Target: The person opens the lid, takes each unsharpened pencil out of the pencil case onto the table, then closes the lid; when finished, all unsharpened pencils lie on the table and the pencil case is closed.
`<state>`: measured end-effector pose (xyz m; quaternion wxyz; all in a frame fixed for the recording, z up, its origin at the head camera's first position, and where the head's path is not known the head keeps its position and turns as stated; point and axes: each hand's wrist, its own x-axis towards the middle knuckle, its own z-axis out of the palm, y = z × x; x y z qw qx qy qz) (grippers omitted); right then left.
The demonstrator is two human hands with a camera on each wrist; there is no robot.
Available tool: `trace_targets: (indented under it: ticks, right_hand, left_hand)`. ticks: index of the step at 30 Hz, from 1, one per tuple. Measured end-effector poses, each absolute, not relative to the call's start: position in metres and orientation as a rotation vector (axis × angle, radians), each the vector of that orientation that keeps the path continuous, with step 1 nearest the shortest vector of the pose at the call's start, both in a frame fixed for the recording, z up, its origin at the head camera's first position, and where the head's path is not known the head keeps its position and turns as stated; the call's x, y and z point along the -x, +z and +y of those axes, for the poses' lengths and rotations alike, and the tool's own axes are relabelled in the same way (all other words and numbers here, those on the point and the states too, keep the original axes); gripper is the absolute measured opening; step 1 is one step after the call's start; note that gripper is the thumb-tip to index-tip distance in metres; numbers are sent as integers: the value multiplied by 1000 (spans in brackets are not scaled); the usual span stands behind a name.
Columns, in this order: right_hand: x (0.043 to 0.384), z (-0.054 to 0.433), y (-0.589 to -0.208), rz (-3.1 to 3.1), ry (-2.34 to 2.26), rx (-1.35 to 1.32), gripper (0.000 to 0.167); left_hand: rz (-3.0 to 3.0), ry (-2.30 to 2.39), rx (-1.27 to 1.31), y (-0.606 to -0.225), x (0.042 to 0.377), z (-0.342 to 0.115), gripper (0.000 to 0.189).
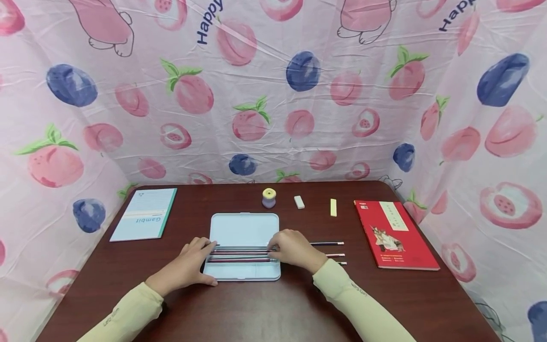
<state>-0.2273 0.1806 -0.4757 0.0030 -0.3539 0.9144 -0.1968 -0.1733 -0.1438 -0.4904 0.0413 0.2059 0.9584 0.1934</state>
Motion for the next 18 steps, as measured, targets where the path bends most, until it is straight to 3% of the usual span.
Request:
trace_targets:
  ticks: [18]
  right_hand:
    - [230,167,-480,2880,-507,1064,12]
  left_hand:
    - [2932,601,-593,-491,174,-144,105]
